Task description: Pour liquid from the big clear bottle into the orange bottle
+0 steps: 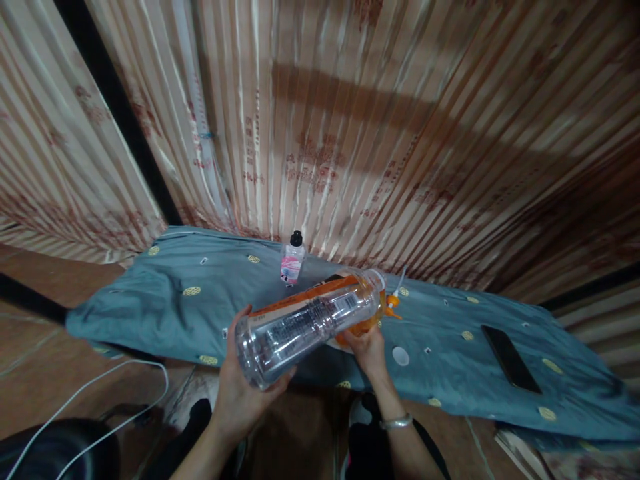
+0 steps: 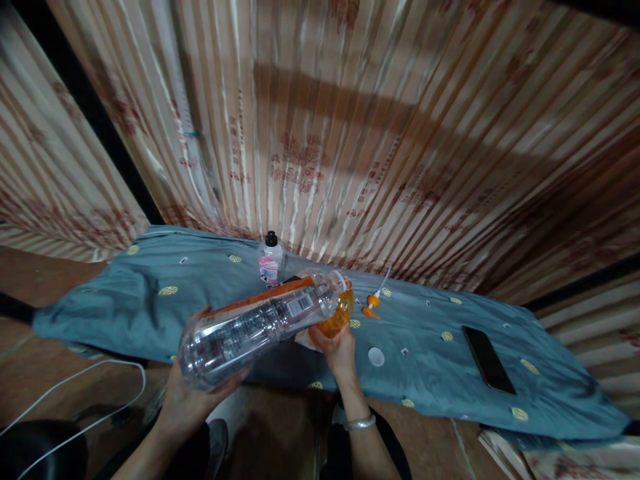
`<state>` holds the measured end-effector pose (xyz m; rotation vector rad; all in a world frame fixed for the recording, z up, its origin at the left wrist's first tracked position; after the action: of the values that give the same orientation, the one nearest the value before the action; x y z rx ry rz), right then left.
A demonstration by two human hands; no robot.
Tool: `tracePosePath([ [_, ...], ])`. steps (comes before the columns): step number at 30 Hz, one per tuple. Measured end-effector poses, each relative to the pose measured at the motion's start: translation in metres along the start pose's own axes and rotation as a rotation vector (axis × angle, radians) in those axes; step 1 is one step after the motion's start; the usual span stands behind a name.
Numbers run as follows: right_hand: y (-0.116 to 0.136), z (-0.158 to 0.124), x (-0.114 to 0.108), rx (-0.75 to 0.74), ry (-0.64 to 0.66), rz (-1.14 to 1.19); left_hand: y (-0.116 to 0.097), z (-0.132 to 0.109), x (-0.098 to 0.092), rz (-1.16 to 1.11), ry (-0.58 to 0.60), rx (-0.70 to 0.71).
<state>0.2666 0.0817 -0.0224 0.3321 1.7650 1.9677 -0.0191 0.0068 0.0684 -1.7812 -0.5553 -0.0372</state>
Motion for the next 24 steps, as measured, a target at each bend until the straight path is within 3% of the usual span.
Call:
tracePosePath([
  [4,-0.003,0.0,0.0,0.03,0.002,-0.004,0.007,0.002,-0.007,0.0,-0.049,-0.076],
  [6,-0.006,0.001,0.0,0.034,0.001,-0.006,0.008,0.003,-0.011,0.03,-0.081,-0.042],
  [11,-0.012,0.003,-0.003,0.021,-0.002,-0.058,0.015,0.008,-0.007,-0.044,-0.031,-0.078],
  [17,-0.012,0.002,-0.005,0.013,-0.005,-0.054,0.012,0.014,-0.02,0.211,-0.151,0.137],
  [24,-0.013,0.002,-0.006,0.015,-0.01,-0.044,-0.001,-0.002,-0.002,0.193,-0.07,0.193],
])
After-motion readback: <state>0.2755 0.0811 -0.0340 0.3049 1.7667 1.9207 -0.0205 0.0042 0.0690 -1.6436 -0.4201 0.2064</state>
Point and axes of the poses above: each hand's wrist, its own z-axis towards the middle knuckle, its own x-axis out of the palm, y = z × x, the point moved 4 cm from there along z, towards the middle knuckle, and after that the axes turned 14 degrees about z, right-handed, at the moved point
